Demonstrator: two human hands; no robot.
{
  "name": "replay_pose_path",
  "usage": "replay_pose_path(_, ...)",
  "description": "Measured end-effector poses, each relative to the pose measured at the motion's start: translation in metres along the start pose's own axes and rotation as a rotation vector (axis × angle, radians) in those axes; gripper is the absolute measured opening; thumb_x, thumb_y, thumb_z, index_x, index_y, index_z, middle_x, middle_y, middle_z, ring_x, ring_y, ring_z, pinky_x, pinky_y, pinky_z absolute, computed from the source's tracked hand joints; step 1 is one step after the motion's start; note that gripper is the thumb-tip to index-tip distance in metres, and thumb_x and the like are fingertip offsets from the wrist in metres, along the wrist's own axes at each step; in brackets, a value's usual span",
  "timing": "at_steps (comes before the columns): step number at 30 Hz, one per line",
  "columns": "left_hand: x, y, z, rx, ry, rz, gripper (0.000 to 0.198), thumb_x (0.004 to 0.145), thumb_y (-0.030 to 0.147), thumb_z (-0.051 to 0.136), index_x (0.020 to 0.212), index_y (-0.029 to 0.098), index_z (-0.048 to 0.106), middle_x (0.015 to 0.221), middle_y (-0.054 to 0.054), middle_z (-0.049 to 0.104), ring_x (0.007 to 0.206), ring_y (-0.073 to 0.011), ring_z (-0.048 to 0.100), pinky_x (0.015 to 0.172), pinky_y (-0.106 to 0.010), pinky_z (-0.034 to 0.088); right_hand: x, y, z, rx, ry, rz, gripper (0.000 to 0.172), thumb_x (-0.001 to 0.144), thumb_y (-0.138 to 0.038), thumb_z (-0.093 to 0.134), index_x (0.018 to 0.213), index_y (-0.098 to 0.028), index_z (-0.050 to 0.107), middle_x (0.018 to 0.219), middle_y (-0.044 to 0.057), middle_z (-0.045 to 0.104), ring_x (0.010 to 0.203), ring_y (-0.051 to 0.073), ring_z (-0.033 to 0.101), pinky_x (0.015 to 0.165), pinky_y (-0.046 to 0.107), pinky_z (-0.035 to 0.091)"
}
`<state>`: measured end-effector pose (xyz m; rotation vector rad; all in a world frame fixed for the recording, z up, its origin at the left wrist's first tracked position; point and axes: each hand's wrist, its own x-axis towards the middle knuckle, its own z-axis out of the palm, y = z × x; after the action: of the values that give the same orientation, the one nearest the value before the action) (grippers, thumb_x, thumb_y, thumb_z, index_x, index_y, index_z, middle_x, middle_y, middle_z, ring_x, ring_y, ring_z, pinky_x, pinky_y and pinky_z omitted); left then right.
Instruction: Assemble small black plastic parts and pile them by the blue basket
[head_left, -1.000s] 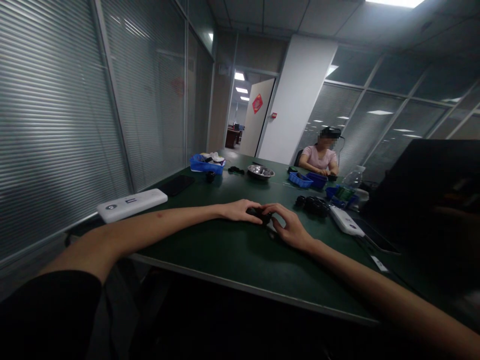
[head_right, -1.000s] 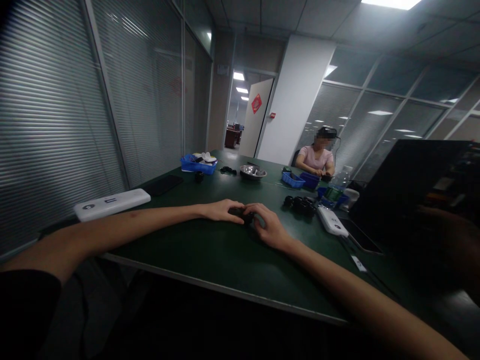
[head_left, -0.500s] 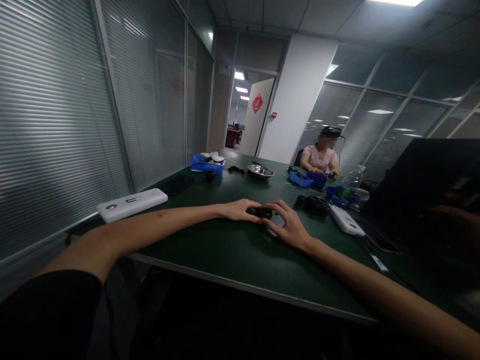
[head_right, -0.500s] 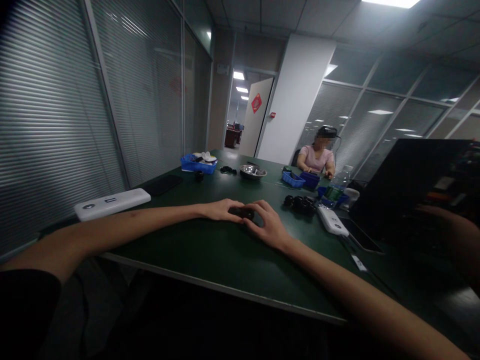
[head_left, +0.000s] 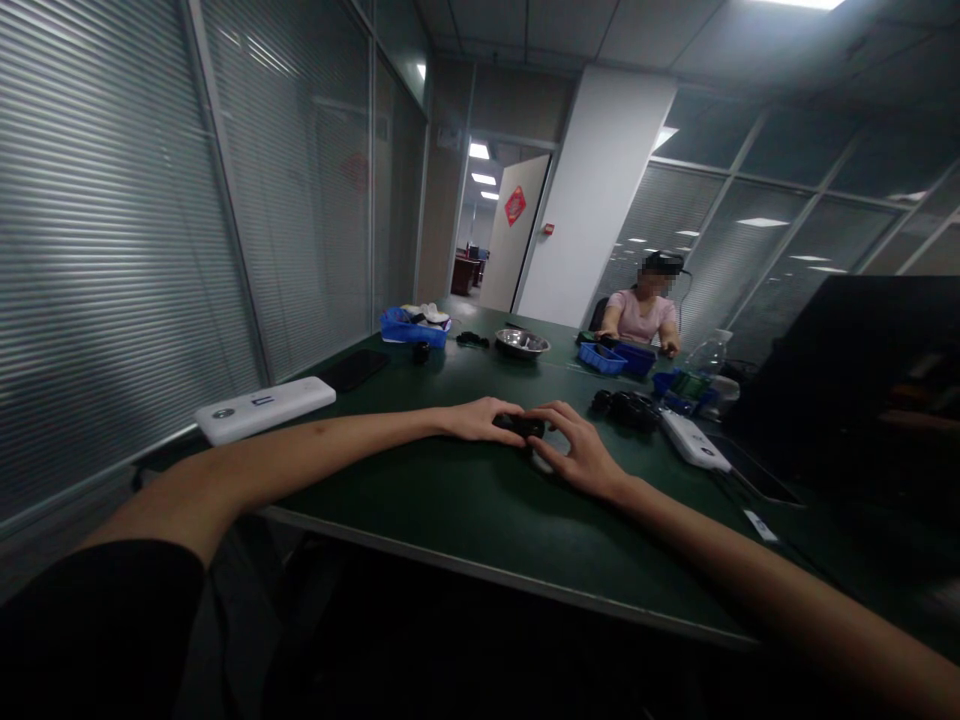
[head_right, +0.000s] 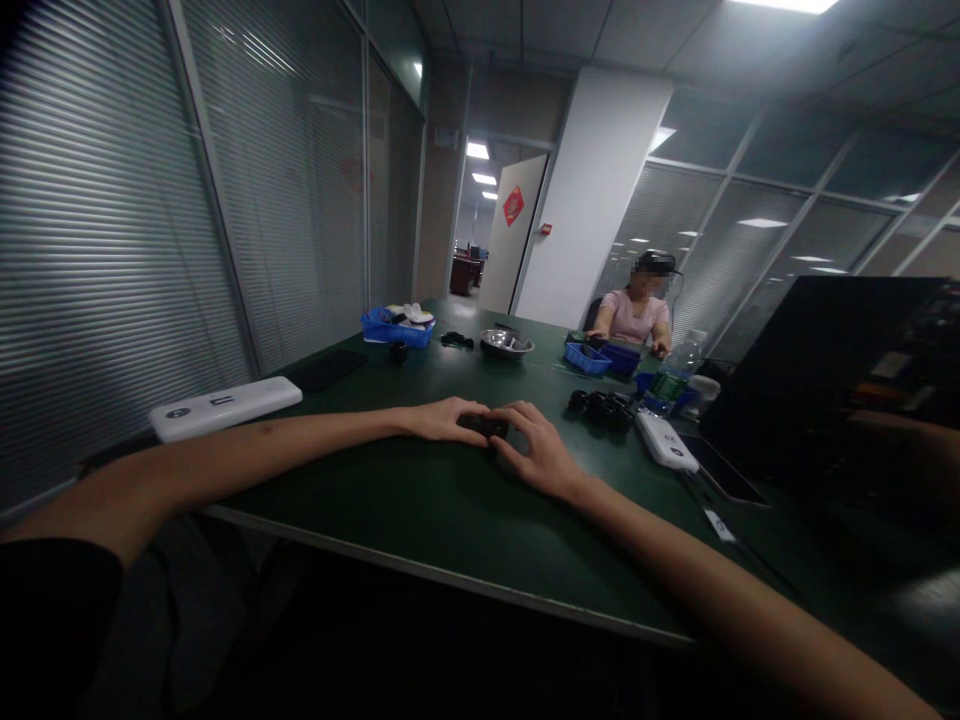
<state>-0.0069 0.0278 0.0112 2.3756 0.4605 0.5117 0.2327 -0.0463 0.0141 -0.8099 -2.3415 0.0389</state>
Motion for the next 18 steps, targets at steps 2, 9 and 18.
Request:
replay_pose_path(2, -0.0002, -0.0001, -0.0003, 0.01, -0.003, -0.005, 0.055, 0.088, 0.049, 0.07, 0.131, 0.016, 0.062, 0.126, -0.01, 0.066, 0.117, -0.0245, 0.062, 0.099, -0.034, 0.044, -0.0004, 0.0001, -0.0003, 0.003, -0.003, -0.009, 0.03, 0.098, -0.03, 0.06, 0.127, -0.026, 0.061, 0.117, 0.01, 0.064, 0.108, 0.028, 0.061, 0.095, 0.049, 0.053)
replay_pose_path(9, -0.0003, -0.0016, -0.0007, -0.008, -0.004, 0.014, 0.055, 0.088, 0.05, 0.069, 0.131, 0.016, 0.062, 0.127, -0.011, 0.066, 0.118, -0.0245, 0.061, 0.101, -0.034, 0.044, -0.0011, 0.0008, -0.0011, 0.047, -0.013, -0.014, 0.036, 0.097, -0.026, 0.059, 0.133, -0.027, 0.059, 0.124, 0.009, 0.066, 0.112, 0.028, 0.063, 0.098, 0.048, 0.053)
replay_pose_path(18, -0.0009, -0.0024, -0.0002, -0.028, -0.008, 0.056, 0.056, 0.09, 0.044, 0.07, 0.137, 0.016, 0.059, 0.135, -0.011, 0.063, 0.125, -0.0242, 0.059, 0.107, -0.035, 0.042, -0.0029, -0.0019, -0.0029, 0.067, -0.036, -0.004, 0.034, 0.095, -0.019, 0.056, 0.128, -0.025, 0.059, 0.133, 0.009, 0.065, 0.119, 0.027, 0.064, 0.104, 0.047, 0.052)
